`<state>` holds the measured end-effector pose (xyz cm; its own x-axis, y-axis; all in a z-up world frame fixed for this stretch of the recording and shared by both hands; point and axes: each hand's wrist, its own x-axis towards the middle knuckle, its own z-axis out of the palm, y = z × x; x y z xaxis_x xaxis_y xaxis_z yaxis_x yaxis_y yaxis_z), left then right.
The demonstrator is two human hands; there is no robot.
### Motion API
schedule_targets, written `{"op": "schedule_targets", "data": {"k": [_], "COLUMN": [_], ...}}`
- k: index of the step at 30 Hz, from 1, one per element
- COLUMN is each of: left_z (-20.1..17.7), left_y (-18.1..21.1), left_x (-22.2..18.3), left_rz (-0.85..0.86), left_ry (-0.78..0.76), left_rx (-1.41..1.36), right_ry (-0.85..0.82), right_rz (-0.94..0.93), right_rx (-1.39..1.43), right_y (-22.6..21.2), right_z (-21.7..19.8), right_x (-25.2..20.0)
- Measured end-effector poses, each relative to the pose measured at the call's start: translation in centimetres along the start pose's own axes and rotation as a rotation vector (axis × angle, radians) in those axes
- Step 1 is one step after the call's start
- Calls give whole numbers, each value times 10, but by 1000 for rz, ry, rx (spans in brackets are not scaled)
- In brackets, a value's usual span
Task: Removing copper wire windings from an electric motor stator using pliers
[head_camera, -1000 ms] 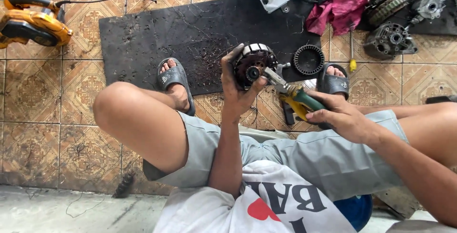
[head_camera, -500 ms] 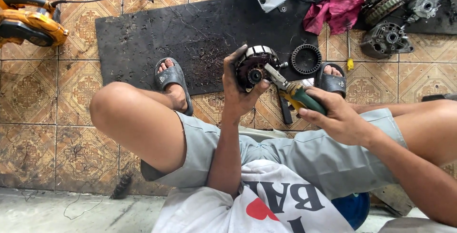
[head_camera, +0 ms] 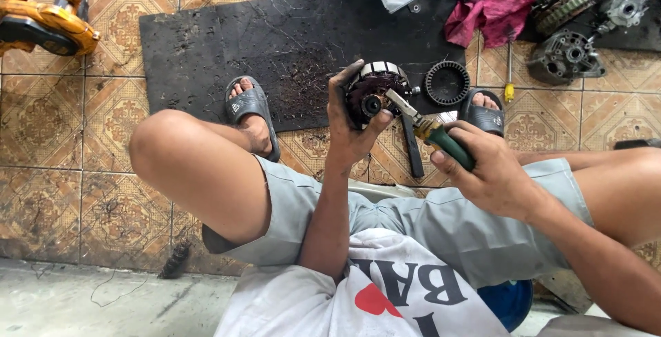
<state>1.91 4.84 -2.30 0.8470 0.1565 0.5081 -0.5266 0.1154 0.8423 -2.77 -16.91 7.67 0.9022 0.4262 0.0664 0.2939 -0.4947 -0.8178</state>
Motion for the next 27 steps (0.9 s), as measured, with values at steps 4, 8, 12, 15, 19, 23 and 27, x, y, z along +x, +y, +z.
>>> {"op": "schedule_targets", "data": {"k": [4, 8, 12, 15, 19, 23, 27], "left_z": [10, 15, 19, 27, 31, 9, 5], "left_y": [-10, -12, -24, -27, -26, -17, -16], "left_x": [-6, -7, -10, -16, -22, -9, 1], "left_rz": [14, -13, -4, -85, -225, -179, -58], "left_ry": [53, 126, 155, 184, 284, 305, 212], "left_rx": [-76, -100, -145, -185, -572, -658, -311], "right_ry": [0, -103, -105, -129, -100, -77, -68], "right_rz": [34, 63, 90, 135, 333, 303, 265], "right_rx": [171, 676, 814, 1040, 1421, 1318, 1211], "right_y": [-3, 4, 2, -9, -17, -1, 4], "right_z": [3, 12, 17, 19, 33, 34, 10], "right_x": [-7, -10, -2, 0, -7, -13, -1]}}
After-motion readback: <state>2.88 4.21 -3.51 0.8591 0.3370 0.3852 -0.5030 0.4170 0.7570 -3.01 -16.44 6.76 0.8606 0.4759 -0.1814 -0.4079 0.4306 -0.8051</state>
